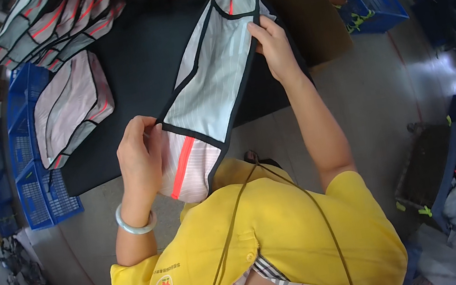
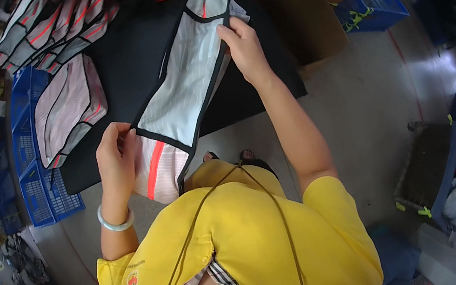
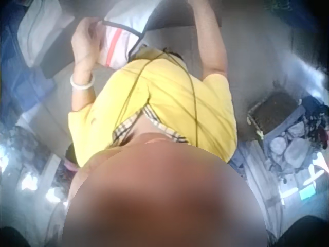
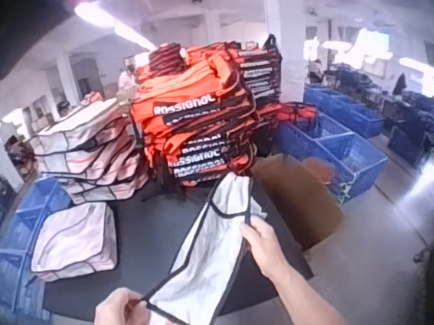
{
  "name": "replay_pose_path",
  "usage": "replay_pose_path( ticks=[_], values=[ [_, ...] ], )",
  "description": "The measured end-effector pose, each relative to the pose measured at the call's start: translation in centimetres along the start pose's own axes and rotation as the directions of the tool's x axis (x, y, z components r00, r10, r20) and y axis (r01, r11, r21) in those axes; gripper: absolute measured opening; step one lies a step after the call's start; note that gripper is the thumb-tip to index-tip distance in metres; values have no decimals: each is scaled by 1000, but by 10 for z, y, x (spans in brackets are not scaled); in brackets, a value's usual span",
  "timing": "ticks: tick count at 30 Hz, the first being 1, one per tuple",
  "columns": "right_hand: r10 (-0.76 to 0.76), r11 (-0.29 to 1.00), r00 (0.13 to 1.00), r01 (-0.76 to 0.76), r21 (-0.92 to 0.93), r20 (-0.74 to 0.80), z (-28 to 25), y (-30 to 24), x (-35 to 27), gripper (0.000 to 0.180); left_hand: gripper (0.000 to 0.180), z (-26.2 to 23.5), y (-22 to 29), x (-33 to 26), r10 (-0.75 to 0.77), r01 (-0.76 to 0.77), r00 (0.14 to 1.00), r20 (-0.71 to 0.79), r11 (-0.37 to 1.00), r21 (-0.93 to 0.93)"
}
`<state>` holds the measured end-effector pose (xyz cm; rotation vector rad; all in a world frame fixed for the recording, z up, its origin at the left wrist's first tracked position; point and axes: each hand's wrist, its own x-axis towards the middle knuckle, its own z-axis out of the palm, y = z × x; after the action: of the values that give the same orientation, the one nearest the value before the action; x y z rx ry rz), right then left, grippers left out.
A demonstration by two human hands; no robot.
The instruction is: Inspecting and zipping fabric bags or covers at a manufacturing workstation.
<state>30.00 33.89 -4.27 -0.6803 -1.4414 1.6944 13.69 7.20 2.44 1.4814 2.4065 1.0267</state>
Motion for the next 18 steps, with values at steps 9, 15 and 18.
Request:
replay_pose_path(
  ticks=[9,15,18],
  values=[
    [-178,981,895,194,3,409,88,-40,-71,19,40,-34,34,77,121,-115,990,-69,991,74],
    [-180,982,917,186,19,355,71,-27,-76,16,26,-28,13,74,18,28,995,93,883,-468],
    [-278,914,939,323,-246,201,68,-40,-85,13,26,-9,-10,77,-15,97,991,132,759,-644]
  ],
)
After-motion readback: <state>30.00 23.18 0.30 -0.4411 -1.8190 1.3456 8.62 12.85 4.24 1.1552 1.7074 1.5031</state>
